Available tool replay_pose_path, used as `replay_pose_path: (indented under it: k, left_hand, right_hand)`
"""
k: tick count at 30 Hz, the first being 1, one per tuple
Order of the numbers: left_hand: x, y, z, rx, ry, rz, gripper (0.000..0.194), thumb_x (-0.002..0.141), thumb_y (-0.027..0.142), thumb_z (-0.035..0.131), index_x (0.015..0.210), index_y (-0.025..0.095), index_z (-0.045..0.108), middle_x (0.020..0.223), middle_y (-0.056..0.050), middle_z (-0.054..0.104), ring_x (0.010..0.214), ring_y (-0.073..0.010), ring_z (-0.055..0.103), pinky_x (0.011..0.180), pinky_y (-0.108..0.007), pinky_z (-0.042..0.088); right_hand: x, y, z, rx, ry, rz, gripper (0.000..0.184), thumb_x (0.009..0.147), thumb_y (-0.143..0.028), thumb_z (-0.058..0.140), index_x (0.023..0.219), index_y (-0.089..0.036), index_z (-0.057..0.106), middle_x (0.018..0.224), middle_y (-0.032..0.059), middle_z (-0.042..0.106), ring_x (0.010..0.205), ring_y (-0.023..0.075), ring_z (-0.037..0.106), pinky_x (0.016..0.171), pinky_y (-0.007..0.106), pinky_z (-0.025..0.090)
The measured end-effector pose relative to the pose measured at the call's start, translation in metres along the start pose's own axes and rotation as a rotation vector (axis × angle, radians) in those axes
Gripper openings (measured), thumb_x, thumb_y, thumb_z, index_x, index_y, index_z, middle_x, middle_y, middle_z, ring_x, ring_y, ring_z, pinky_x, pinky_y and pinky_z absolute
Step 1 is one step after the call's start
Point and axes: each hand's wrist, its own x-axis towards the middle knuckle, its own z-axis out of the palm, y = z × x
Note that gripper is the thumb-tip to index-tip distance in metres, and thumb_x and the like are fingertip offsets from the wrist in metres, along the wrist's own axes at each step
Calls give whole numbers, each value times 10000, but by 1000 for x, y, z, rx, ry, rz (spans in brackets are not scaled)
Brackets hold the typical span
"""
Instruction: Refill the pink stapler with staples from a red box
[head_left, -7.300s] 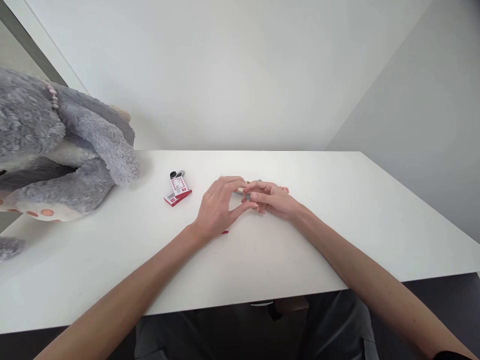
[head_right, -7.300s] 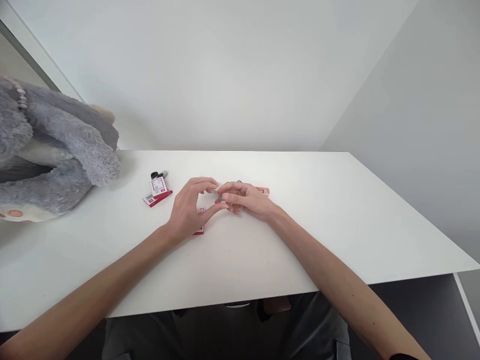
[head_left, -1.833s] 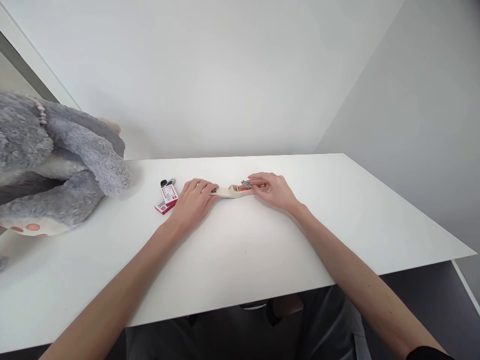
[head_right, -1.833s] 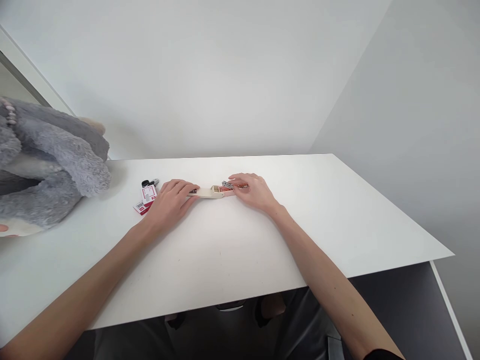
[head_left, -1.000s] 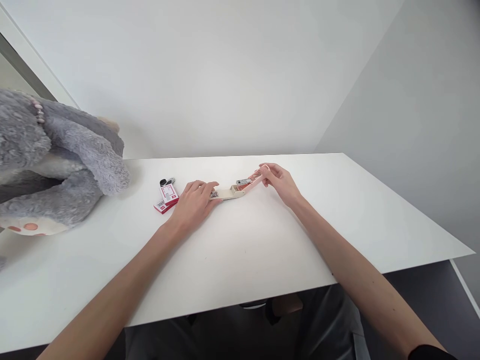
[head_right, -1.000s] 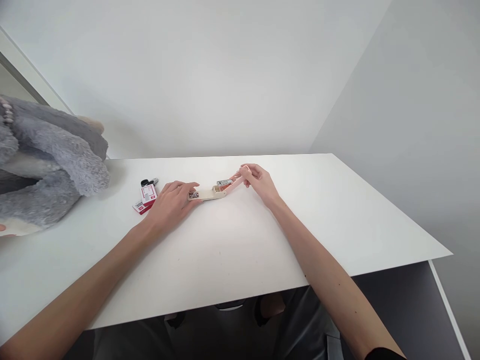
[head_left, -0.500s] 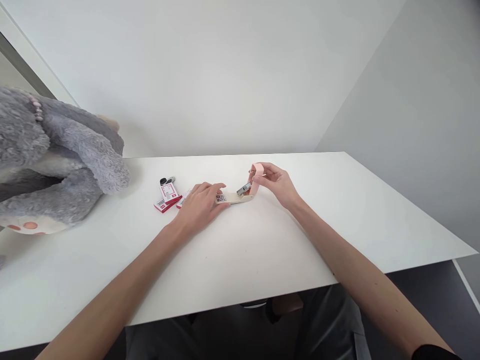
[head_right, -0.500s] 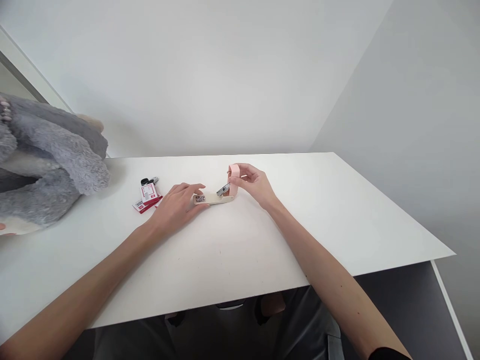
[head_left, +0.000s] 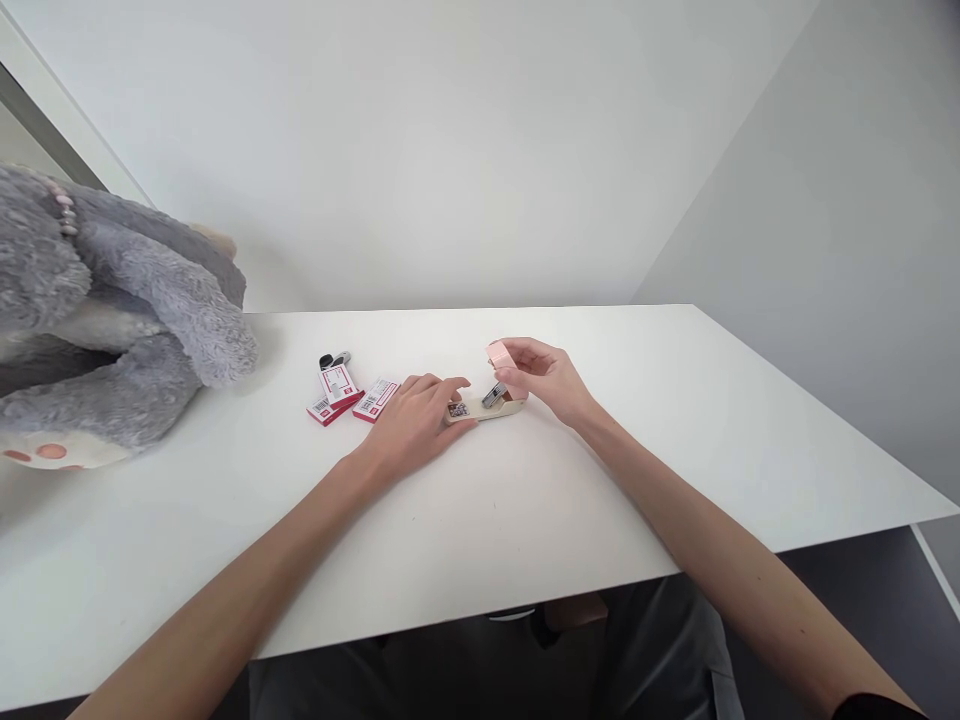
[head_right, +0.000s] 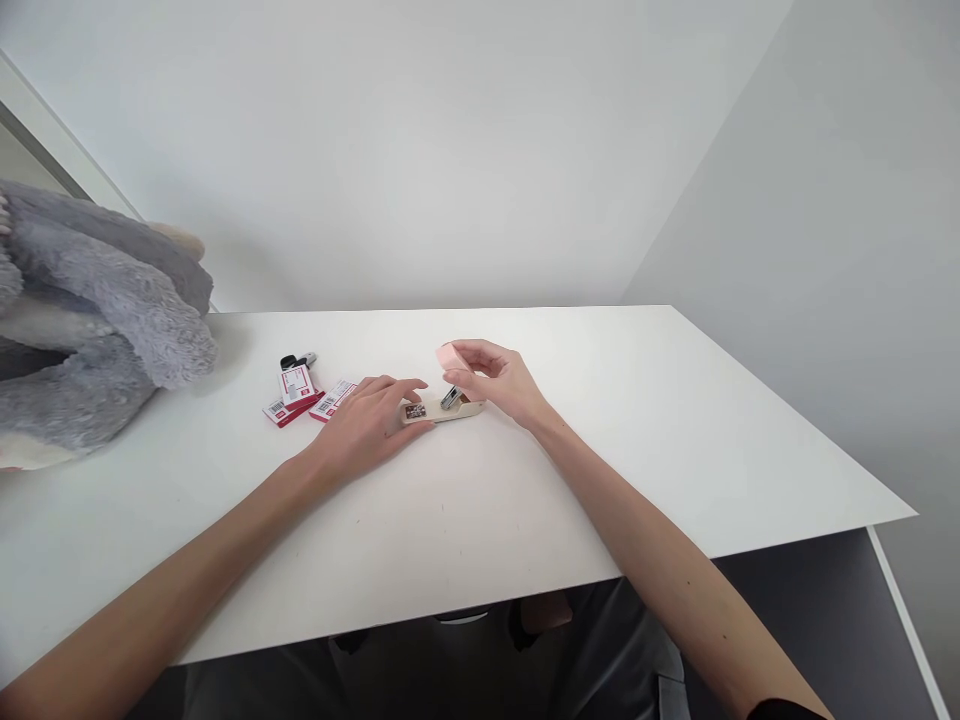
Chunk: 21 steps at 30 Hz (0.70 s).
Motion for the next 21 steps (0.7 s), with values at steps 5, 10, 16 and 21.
replay_pose_path:
  k: [5,10,16,21]
  left_hand:
    - [0,0,1,-4,-7,5,418,998,467,609,1335,225,563,1118,-70,754,1126,-292,635,1033,-475,478]
    - [0,3,0,-32,-32,-14,384,996,475,605,1294,235,571,1122,-62,755,1137,-294,635,1031,-471,474]
    - [-2,3,1,-98,-11,-89,571,946,462,681,1415,236,447,1225,-59,750,1219,-332,607,997,-469,486]
    - [-3,5,1,-138,-3,-100,635,934,433,701,1452,253,381,1223,-48,751,1236,-328,621,1035,-484,475]
  right_hand:
    - [-2,0,4,12,-42,8,374,784,-482,855,1093,-289,771,1124,48,741,977,240,670,770,390,569]
    - [-4,-1,7,-31,-58,47,374,764,-454,880,1090,-295,787,1187,43,730,1060,244,650,872,392,537]
    - [-6,-4,11,-49,-94,82,338,769,-465,870,1053,-299,796,1227,38,715,1098,252,657,884,386,533]
    - [-7,-8,12,-120,-101,68,352,779,-479,859,1072,-296,794,1218,39,723,1123,256,656,926,394,524]
